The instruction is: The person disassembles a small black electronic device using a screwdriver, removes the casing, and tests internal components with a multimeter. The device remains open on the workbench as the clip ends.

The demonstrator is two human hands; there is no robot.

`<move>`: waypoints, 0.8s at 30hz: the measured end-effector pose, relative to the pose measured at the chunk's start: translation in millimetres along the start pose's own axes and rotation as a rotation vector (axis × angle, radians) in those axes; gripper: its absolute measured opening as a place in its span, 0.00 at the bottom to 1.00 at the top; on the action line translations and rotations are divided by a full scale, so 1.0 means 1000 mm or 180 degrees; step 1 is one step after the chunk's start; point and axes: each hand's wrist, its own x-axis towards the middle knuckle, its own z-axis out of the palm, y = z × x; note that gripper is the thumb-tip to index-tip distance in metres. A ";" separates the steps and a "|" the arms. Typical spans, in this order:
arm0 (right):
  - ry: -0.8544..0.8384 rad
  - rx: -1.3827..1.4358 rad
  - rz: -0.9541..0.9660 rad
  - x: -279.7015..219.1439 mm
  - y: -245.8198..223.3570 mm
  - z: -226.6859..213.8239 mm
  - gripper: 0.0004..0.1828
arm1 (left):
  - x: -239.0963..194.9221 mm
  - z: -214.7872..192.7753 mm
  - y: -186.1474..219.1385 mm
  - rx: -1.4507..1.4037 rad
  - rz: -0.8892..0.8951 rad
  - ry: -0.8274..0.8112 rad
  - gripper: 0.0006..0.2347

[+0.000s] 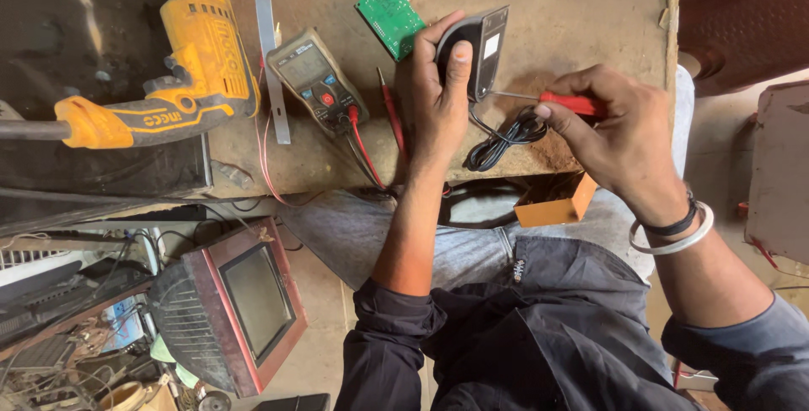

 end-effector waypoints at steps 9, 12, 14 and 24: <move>-0.0385 -0.0583 0.0630 0.004 -0.004 -0.004 0.09 | -0.001 0.001 0.002 0.0274 0.0198 0.0050 0.17; -0.0009 -0.0199 -0.0294 0.002 -0.005 -0.005 0.10 | 0.000 -0.001 0.003 0.0240 0.0062 0.0000 0.18; 0.0128 0.0020 -0.0560 0.001 -0.005 -0.003 0.12 | -0.002 -0.001 0.004 0.0442 0.0121 0.0018 0.18; -0.0074 -0.0111 0.0339 -0.005 0.005 0.002 0.11 | -0.001 -0.001 0.003 0.0410 0.0113 0.0039 0.19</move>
